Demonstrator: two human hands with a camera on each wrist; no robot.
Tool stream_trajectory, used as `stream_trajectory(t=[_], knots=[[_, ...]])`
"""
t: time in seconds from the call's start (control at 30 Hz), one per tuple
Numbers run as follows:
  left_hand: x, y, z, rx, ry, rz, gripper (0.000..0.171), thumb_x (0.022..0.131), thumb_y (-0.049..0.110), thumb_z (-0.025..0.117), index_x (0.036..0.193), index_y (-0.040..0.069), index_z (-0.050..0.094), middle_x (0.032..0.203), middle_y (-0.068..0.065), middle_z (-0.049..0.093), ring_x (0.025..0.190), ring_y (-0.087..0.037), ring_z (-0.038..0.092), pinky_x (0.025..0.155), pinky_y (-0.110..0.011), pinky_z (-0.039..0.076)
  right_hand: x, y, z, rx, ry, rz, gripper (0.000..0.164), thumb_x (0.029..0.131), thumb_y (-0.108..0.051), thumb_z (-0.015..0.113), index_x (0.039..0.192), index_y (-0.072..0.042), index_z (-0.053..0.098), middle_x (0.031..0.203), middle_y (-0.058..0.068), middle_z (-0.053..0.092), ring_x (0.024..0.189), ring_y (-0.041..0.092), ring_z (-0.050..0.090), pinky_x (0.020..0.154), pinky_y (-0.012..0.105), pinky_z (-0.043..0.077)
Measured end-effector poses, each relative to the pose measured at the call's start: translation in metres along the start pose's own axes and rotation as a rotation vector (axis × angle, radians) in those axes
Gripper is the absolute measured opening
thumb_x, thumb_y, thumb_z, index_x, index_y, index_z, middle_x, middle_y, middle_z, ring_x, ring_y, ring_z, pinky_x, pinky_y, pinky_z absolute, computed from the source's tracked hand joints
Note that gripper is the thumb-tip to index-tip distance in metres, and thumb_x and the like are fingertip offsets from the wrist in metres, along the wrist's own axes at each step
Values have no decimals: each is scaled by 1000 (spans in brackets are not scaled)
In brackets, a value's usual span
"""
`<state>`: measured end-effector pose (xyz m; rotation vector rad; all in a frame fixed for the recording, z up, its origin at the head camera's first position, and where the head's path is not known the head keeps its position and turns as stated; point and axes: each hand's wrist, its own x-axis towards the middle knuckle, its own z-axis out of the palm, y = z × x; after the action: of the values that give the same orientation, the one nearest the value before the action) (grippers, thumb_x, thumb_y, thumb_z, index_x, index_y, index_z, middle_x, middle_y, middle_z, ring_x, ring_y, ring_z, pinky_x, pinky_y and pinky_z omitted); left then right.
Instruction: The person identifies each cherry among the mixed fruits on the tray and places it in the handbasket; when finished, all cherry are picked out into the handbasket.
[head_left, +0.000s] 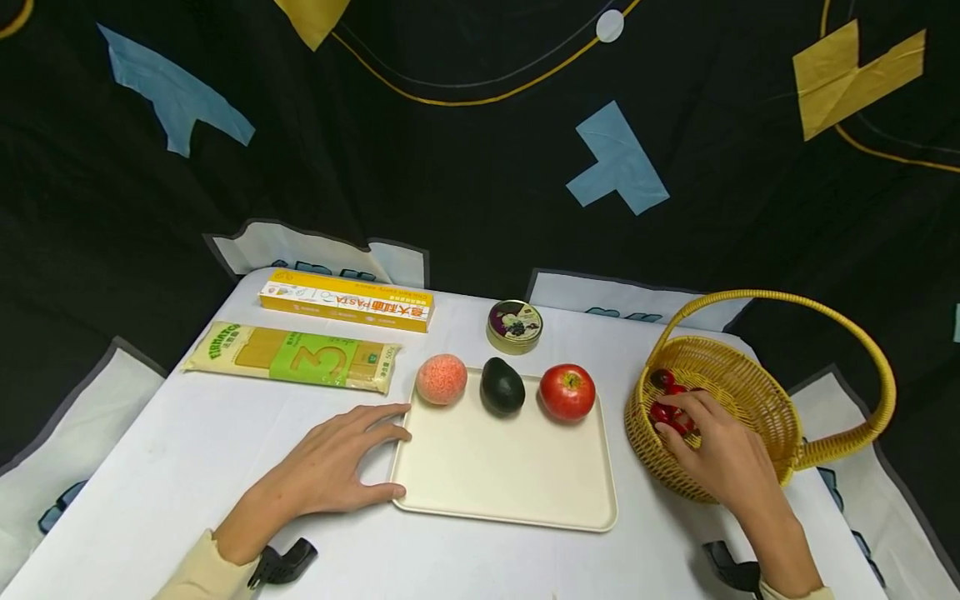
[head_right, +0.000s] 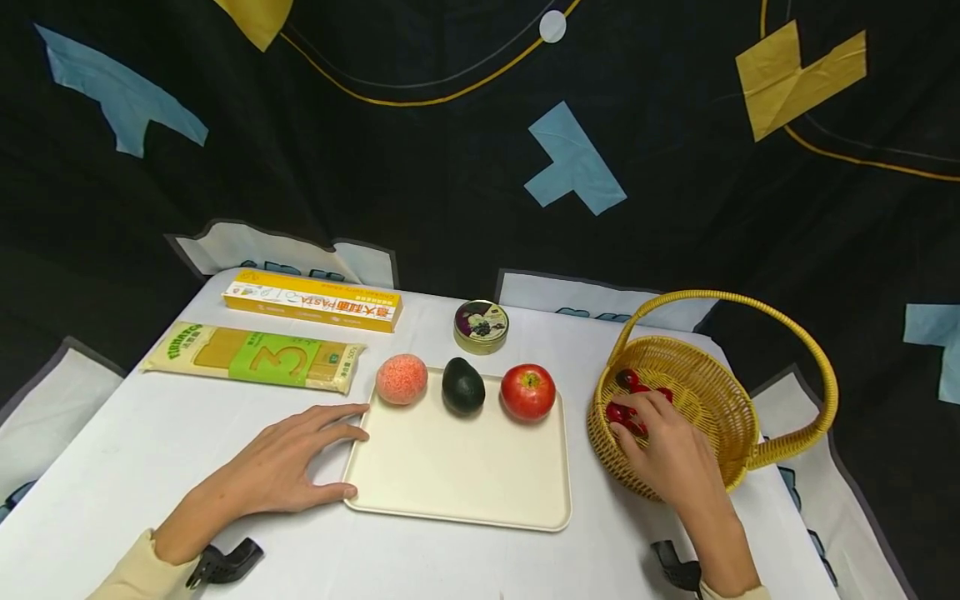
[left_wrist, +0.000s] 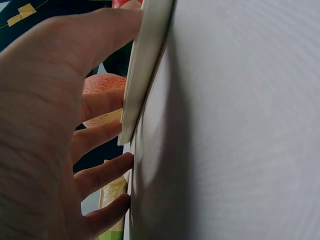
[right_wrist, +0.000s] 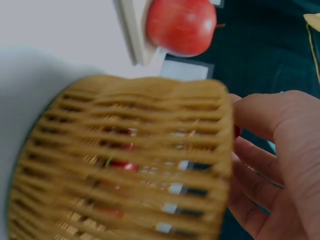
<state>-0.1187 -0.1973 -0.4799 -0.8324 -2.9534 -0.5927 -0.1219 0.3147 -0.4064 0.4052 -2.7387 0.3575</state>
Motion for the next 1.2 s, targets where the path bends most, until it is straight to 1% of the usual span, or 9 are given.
stream_trajectory(t=[0.1, 0.2, 0.33, 0.43, 0.57, 0.63, 0.77, 0.97, 1.2], knots=[[0, 0, 0, -1, -2, -4, 64, 83, 74, 80, 132, 34, 71, 165, 6, 49, 150, -29, 49, 116, -61, 46, -3, 6, 0, -7, -23, 22, 42, 87, -14, 91, 124, -9, 74, 121, 18, 71, 56, 13, 53, 44, 23, 43], [-1, 0, 1, -3, -5, -5, 64, 83, 74, 79, 132, 34, 71, 165, 5, 49, 149, -29, 50, 116, -60, 46, -6, 11, 1, -17, -51, 44, 43, 86, -13, 91, 125, -7, 74, 121, 20, 71, 60, 17, 57, 46, 27, 48], [-1, 0, 1, -2, -4, -8, 64, 83, 74, 79, 132, 34, 71, 165, 5, 49, 149, -29, 50, 115, -60, 46, -7, 19, 2, -7, -117, 93, 41, 87, -14, 90, 123, -5, 74, 118, 21, 71, 70, 24, 64, 55, 37, 56], [-1, 0, 1, 3, -3, -7, 64, 83, 74, 79, 132, 34, 71, 165, 5, 49, 149, -29, 50, 115, -60, 46, -8, 25, 2, 7, -173, 136, 39, 88, -14, 89, 123, -4, 74, 117, 22, 71, 79, 27, 67, 64, 46, 62], [-2, 0, 1, 5, 2, -2, 64, 84, 76, 77, 131, 33, 71, 164, 5, 50, 149, -29, 50, 115, -61, 46, -7, 32, 3, 33, -228, 158, 38, 89, -14, 89, 122, -3, 74, 112, 20, 72, 85, 30, 69, 71, 53, 63], [-1, 0, 1, 2, 3, -1, 64, 84, 76, 77, 132, 33, 71, 164, 5, 50, 149, -29, 50, 115, -60, 46, -5, 37, 3, 54, -245, 152, 37, 88, -14, 89, 120, -3, 74, 108, 17, 72, 87, 30, 69, 71, 52, 63], [0, 1, 1, -2, 5, -1, 65, 83, 75, 78, 132, 33, 71, 165, 5, 49, 149, -29, 50, 115, -60, 46, -4, 46, 5, 87, -265, 135, 35, 87, -11, 90, 117, -2, 74, 106, 16, 73, 88, 30, 70, 70, 49, 64], [0, 3, -1, -7, -1, -2, 63, 83, 71, 81, 132, 33, 71, 165, 5, 49, 149, -29, 49, 115, -61, 46, -4, 57, 10, 90, -280, 124, 34, 85, -11, 91, 114, -3, 74, 102, 12, 73, 86, 26, 67, 69, 43, 60], [0, 2, -2, -7, 0, 1, 63, 83, 71, 82, 132, 33, 71, 165, 5, 49, 149, -30, 49, 115, -62, 46, -3, 63, 14, 86, -299, 123, 35, 83, -11, 92, 111, -2, 73, 99, 11, 71, 84, 24, 65, 70, 44, 61]])
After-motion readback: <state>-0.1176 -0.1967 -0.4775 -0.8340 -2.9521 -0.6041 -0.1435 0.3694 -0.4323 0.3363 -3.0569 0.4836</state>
